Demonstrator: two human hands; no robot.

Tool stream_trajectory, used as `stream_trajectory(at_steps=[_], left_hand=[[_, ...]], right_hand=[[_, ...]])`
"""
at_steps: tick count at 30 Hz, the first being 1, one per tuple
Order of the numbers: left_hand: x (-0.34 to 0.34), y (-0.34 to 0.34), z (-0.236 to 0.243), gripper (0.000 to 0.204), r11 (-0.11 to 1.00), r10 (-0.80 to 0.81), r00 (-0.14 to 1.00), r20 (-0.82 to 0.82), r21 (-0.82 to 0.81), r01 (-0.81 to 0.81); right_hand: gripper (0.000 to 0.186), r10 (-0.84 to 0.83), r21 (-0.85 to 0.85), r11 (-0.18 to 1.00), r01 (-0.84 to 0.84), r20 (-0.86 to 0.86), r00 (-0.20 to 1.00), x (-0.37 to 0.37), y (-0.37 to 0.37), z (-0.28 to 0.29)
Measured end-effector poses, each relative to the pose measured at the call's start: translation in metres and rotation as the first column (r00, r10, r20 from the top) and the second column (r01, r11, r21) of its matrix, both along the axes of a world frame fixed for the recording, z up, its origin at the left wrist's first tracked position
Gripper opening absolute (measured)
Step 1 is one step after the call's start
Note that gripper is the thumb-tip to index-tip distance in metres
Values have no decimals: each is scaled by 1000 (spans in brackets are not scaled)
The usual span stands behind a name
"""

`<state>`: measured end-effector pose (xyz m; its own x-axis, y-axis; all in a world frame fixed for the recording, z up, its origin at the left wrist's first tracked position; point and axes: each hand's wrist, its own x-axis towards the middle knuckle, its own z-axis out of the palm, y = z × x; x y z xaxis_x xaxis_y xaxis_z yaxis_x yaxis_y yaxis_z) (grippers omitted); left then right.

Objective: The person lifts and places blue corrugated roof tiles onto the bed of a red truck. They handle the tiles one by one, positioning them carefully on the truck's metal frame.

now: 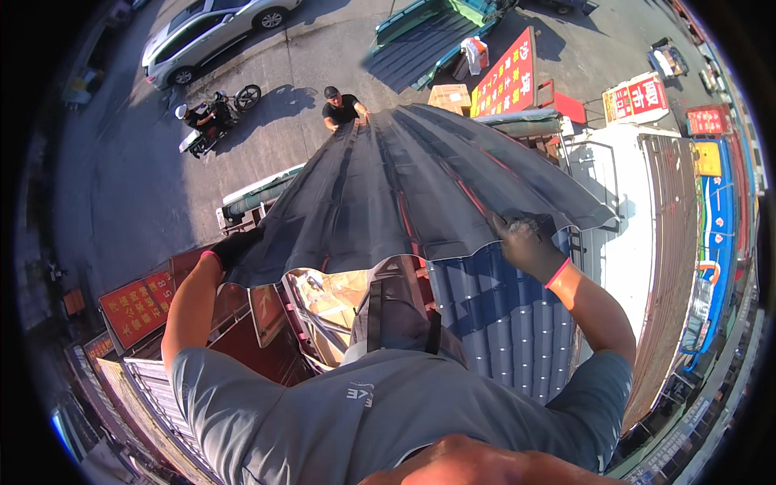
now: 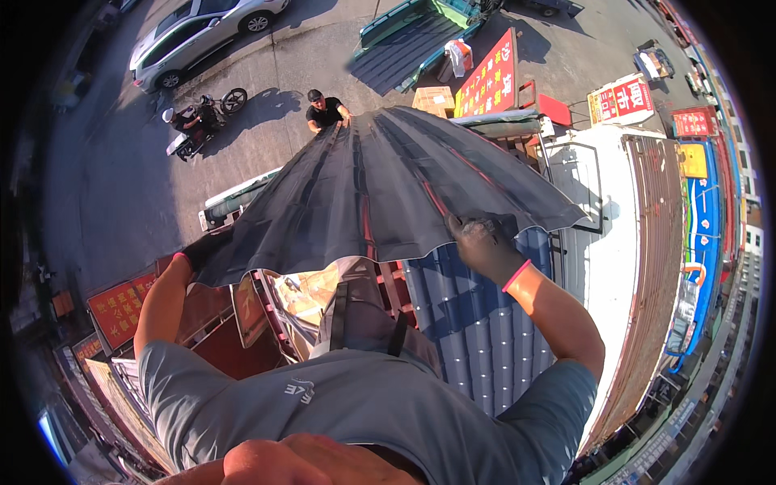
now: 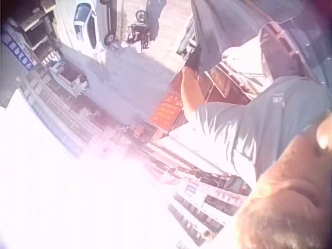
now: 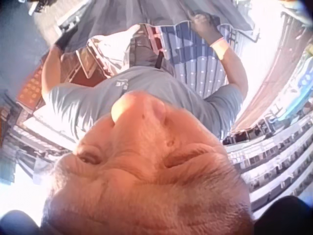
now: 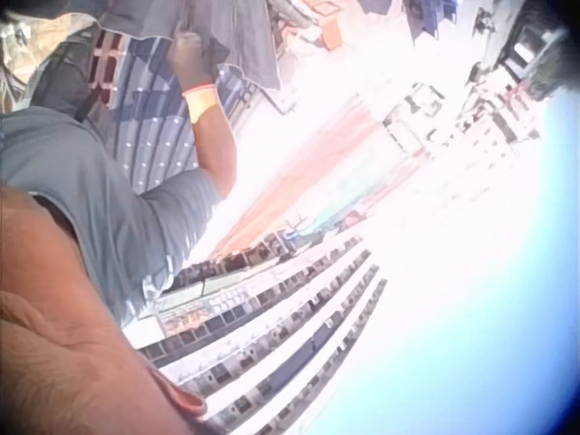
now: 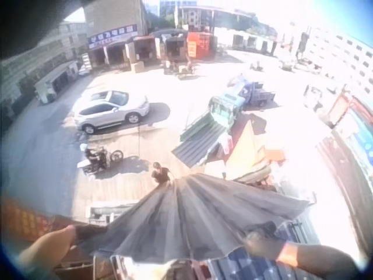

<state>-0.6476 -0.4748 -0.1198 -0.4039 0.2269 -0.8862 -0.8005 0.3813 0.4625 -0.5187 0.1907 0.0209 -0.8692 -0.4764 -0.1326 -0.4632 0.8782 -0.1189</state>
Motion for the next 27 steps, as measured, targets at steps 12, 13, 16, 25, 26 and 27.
stream_trajectory(at_steps=[12,13,16,25,26,27], left_hand=[[427,146,246,53,973,99,989,-107,-197,-118],[440,144,250,54,973,119,986,-115,-185,-139],[476,184,289,49,989,120,993,19,-84,-118],[614,182,235,56,944,317,948,-18,97,-314],[623,202,231,57,946,311,950,-31,104,-307],[631,221,230,58,949,307,951,-33,88,-303]], right_hand=[[42,-176,-50,984,169,-249,952,458,54,155],[44,-213,-66,977,203,-312,926,485,61,158],[46,-460,-237,886,398,-351,815,543,86,136],[45,-687,-384,716,582,-242,685,607,95,134],[45,-698,-367,709,601,-251,670,611,107,128],[44,-696,-363,714,599,-268,666,616,121,122]])
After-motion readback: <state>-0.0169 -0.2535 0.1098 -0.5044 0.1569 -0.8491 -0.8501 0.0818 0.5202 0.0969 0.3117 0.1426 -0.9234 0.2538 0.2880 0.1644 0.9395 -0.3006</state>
